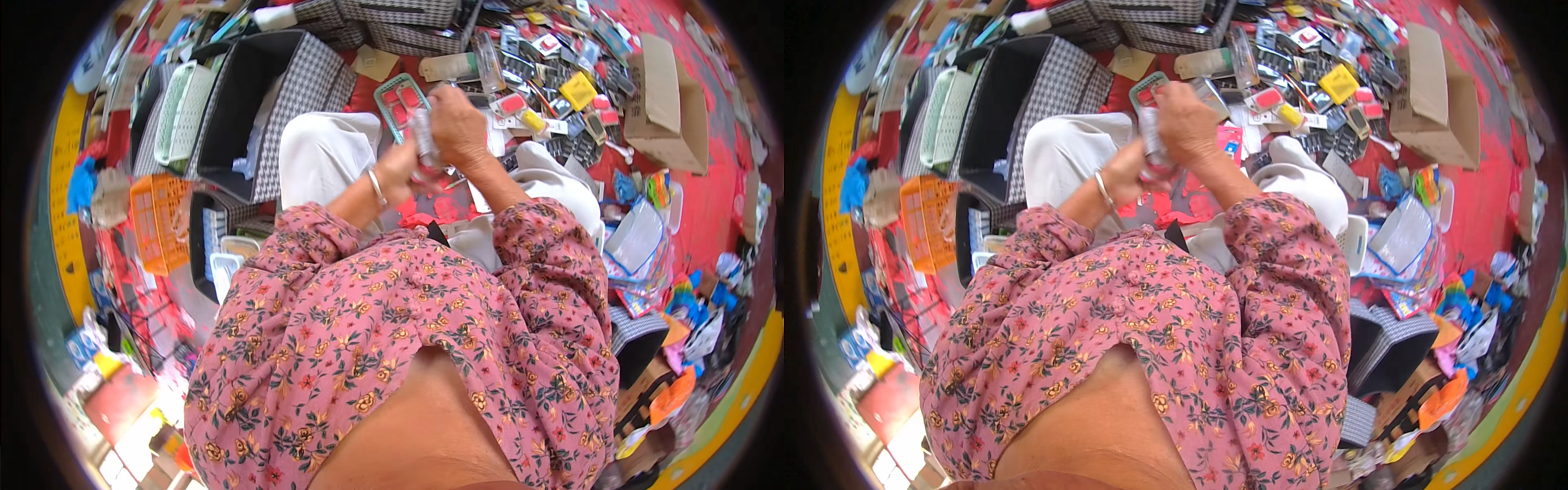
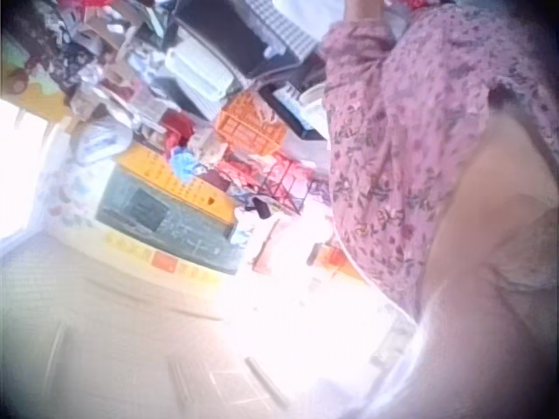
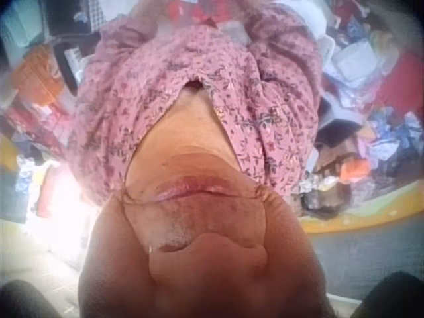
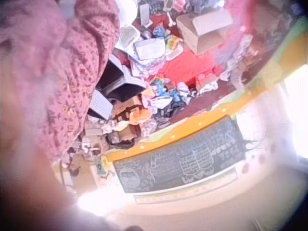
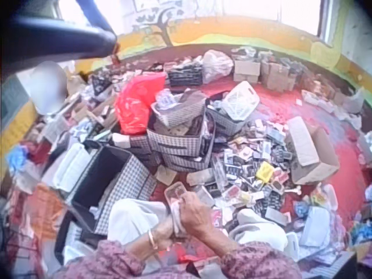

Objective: The person sorts through a pile of small packaged electronic components, picking them up individually, wiping some with a cloth, and placing them into different plastic baskets and boxes.

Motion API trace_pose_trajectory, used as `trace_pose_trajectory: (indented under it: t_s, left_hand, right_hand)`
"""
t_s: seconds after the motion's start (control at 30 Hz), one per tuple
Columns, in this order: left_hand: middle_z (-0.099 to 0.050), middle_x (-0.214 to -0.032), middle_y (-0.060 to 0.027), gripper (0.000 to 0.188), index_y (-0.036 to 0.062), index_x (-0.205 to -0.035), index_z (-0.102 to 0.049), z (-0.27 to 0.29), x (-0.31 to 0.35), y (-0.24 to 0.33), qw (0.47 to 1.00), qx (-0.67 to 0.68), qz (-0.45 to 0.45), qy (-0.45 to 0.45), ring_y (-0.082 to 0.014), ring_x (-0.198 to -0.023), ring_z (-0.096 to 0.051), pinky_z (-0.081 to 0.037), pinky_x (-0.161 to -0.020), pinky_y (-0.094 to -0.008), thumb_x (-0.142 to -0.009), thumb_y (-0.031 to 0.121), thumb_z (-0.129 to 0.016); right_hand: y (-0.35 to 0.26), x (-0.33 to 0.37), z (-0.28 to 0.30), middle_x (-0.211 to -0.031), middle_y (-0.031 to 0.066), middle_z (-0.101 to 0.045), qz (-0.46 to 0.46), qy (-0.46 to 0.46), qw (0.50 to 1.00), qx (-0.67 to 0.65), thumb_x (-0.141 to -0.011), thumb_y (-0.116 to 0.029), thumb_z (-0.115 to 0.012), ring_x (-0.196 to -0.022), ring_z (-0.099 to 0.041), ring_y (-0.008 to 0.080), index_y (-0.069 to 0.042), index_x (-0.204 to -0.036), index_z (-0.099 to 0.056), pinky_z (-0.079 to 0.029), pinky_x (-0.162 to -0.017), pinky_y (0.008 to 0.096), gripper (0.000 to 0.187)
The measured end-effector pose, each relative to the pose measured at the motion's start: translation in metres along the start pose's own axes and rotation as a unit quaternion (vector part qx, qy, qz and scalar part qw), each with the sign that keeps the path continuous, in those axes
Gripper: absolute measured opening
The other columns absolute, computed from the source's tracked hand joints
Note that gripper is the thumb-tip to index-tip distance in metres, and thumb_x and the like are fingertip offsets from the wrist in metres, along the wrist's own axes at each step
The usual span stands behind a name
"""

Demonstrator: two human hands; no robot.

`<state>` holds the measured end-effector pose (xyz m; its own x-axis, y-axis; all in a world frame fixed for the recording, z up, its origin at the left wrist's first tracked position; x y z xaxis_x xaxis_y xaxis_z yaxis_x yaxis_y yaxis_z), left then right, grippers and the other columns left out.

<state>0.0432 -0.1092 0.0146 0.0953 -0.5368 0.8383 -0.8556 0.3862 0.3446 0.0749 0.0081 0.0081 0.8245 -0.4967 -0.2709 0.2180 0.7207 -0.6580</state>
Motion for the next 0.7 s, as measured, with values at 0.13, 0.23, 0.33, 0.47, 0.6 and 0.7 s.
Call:
trace_pose_trajectory:
  t_s: [0.13, 0.23, 0.33, 0.47, 0.6, 0.7]
  left_hand:
    - [-0.059, -0.089, -0.0149, 0.053, 0.0072, -0.11, -0.043, -0.018, 0.011, -0.06, 0.984, 0.082, 0.088, -0.131, -0.0274, -0.079, -0.061, -0.052, -0.065, -0.042, -0.087, 0.053, -0.029]
    - [-0.06, -0.088, -0.014, 0.051, 0.0057, -0.106, -0.047, -0.008, 0.004, -0.045, 0.997, 0.039, 0.035, -0.053, -0.0244, -0.076, -0.06, -0.05, -0.068, -0.0399, -0.089, 0.05, -0.028]
    - [-0.059, -0.088, -0.0067, 0.047, 0.0077, -0.105, -0.049, 0.0, -0.015, -0.027, 0.997, 0.063, -0.052, -0.008, -0.0197, -0.079, -0.059, -0.049, -0.069, -0.0337, -0.09, 0.048, -0.031]
    - [-0.059, -0.093, -0.002, 0.048, 0.0141, -0.101, -0.052, -0.012, -0.02, 0.009, 0.983, 0.112, -0.082, -0.12, -0.0174, -0.083, -0.057, -0.046, -0.073, -0.0374, -0.086, 0.055, -0.031]
    - [-0.06, -0.084, -0.0004, 0.044, 0.0166, -0.092, -0.056, 0.008, -0.032, 0.063, 0.99, 0.047, -0.127, -0.027, -0.0131, -0.077, -0.058, -0.049, -0.067, -0.0323, -0.085, 0.054, -0.033]
    - [-0.059, -0.087, -0.0146, 0.055, 0.0019, -0.097, -0.052, 0.056, -0.061, 0.127, 0.963, 0.022, -0.212, -0.163, -0.0251, -0.076, -0.059, -0.05, -0.07, -0.0363, -0.087, 0.052, -0.031]
  right_hand:
    - [0.056, 0.009, 0.01, -0.083, 0.0124, -0.054, -0.084, -0.045, 0.979, 0.181, -0.081, -0.018, -0.046, -0.075, -0.057, 0.0316, -0.006, -0.084, -0.05, -0.048, -0.061, 0.0392, 0.013]
    - [0.068, -0.006, 0.028, -0.082, 0.0213, -0.059, -0.219, 0.045, 0.974, 0.028, -0.083, -0.024, -0.044, -0.079, -0.055, 0.0365, -0.001, -0.082, -0.058, -0.042, -0.07, 0.0434, 0.027]
    - [0.042, -0.016, 0.036, -0.079, 0.0177, -0.058, -0.159, 0.063, 0.983, -0.067, -0.083, -0.028, -0.048, -0.074, -0.055, 0.035, 0.0, -0.082, -0.058, -0.042, -0.067, 0.0412, 0.029]
    - [-0.01, -0.004, 0.018, -0.08, 0.0143, -0.054, -0.056, -0.031, 0.991, -0.119, -0.08, -0.028, -0.055, -0.075, -0.054, 0.031, -0.004, -0.082, -0.058, -0.042, -0.065, 0.0381, 0.025]
    - [-0.017, -0.015, 0.016, -0.078, 0.0138, -0.055, 0.033, -0.053, 0.992, -0.11, -0.076, -0.026, -0.059, -0.074, -0.054, 0.0306, -0.003, -0.08, -0.057, -0.042, -0.065, 0.0371, 0.024]
    - [-0.005, -0.029, 0.034, -0.078, 0.0145, -0.059, 0.05, -0.28, 0.955, -0.08, -0.074, -0.025, -0.061, -0.07, -0.058, 0.0284, -0.001, -0.079, -0.059, -0.045, -0.064, 0.034, 0.025]
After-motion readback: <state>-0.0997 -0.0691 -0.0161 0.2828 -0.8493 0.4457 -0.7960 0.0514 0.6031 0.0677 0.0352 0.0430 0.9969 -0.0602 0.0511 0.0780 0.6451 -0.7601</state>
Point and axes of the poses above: each hand's wrist, its own x-axis away from the middle knuckle, its own z-axis out of the back of the hand, y = z × x, the point moved 1 cm from there along -x, towards the middle knuckle
